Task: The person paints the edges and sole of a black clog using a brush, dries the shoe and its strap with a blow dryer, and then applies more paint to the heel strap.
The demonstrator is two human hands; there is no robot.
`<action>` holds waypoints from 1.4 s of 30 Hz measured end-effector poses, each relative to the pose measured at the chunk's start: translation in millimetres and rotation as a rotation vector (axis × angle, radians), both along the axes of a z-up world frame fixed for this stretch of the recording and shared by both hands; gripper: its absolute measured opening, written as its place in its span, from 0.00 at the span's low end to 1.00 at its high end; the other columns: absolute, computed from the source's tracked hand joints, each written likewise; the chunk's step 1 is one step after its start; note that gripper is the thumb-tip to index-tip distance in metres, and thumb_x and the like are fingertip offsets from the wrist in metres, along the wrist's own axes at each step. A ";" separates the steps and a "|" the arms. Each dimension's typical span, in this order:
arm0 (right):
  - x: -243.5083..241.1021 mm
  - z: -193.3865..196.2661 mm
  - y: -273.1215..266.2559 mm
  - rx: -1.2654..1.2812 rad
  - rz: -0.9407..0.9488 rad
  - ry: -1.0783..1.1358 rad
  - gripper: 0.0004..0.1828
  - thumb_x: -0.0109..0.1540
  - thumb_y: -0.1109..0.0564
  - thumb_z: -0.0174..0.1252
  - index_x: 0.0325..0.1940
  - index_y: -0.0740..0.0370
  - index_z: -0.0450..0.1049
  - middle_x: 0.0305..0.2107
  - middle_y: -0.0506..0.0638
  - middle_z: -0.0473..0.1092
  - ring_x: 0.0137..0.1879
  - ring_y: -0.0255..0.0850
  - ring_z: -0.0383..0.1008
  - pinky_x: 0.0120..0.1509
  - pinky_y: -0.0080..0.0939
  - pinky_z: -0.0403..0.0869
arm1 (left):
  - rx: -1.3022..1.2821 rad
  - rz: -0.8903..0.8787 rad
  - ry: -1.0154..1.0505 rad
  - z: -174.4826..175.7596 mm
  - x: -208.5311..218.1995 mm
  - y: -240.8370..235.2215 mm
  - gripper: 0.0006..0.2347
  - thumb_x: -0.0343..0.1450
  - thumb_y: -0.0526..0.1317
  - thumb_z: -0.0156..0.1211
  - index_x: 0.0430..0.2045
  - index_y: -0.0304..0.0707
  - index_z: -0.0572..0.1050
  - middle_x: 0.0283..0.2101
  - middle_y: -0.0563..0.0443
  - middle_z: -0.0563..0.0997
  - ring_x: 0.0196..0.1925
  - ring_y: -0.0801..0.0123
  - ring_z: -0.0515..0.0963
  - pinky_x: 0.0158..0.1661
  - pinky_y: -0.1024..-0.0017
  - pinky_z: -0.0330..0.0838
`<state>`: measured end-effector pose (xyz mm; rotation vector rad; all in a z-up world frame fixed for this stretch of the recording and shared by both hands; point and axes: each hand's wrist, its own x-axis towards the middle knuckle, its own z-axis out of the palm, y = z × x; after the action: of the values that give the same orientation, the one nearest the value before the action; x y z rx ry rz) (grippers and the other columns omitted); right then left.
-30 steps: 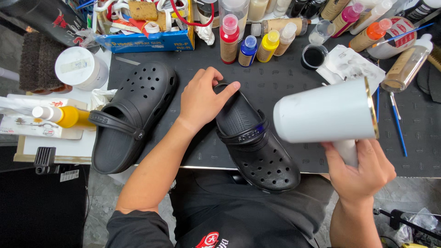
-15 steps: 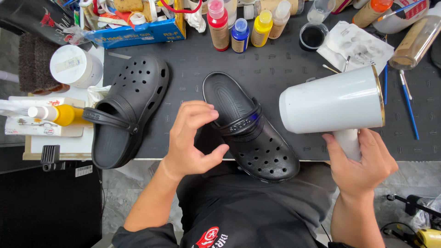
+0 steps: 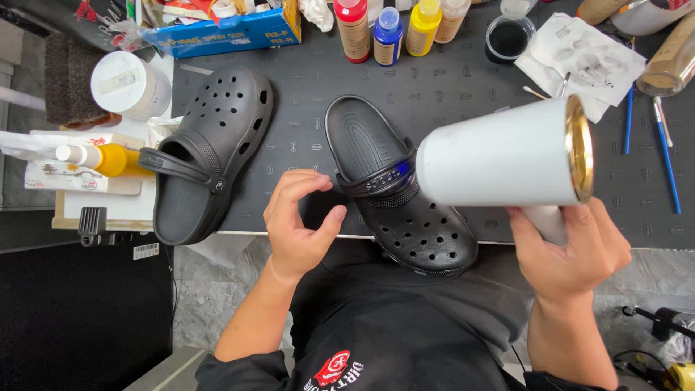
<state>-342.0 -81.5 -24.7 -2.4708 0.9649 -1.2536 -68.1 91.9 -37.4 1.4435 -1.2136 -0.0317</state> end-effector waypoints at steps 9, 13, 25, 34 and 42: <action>14.5 24.7 -6.7 -0.178 0.080 0.006 0.21 0.56 0.69 0.74 0.51 0.74 0.78 0.34 0.60 0.75 0.35 0.49 0.76 0.41 0.40 0.73 | 0.030 0.030 0.220 -2.7 28.3 -6.9 0.09 0.71 0.27 0.62 0.44 0.28 0.74 0.45 0.44 0.77 0.48 0.66 0.77 0.54 0.70 0.73; 13.8 27.0 -5.0 -0.166 0.076 -0.002 0.23 0.52 0.68 0.73 0.51 0.73 0.78 0.35 0.60 0.74 0.33 0.48 0.76 0.39 0.40 0.73 | 0.006 0.060 0.268 0.0 41.8 -9.7 0.04 0.74 0.27 0.62 0.40 0.28 0.76 0.41 0.47 0.78 0.45 0.71 0.77 0.49 0.75 0.72; 11.3 32.9 -10.3 -0.186 0.093 0.020 0.20 0.54 0.68 0.74 0.49 0.72 0.78 0.34 0.60 0.76 0.35 0.46 0.77 0.41 0.38 0.74 | 0.225 -0.317 0.205 47.1 58.3 -41.7 0.10 0.73 0.31 0.61 0.48 0.31 0.76 0.40 0.50 0.83 0.46 0.72 0.83 0.52 0.73 0.75; 7.9 20.6 -5.6 -0.095 0.003 -0.011 0.24 0.55 0.67 0.77 0.55 0.71 0.80 0.34 0.58 0.75 0.32 0.44 0.76 0.38 0.37 0.72 | 0.715 -0.772 0.424 77.3 46.7 -89.3 0.25 0.67 0.28 0.62 0.60 0.35 0.65 0.32 0.55 0.79 0.37 0.78 0.77 0.45 0.76 0.76; -0.2 2.9 -7.2 0.007 0.030 -0.042 0.21 0.63 0.68 0.76 0.57 0.68 0.78 0.43 0.59 0.78 0.46 0.44 0.82 0.51 0.35 0.76 | 0.714 -0.825 0.615 68.2 58.0 -101.8 0.27 0.66 0.25 0.57 0.63 0.32 0.62 0.29 0.57 0.75 0.31 0.83 0.71 0.34 0.81 0.65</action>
<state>-342.2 -88.7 -21.8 -2.4345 0.9163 -1.2849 -10.1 -9.9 30.8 1.2401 -1.2253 -1.4836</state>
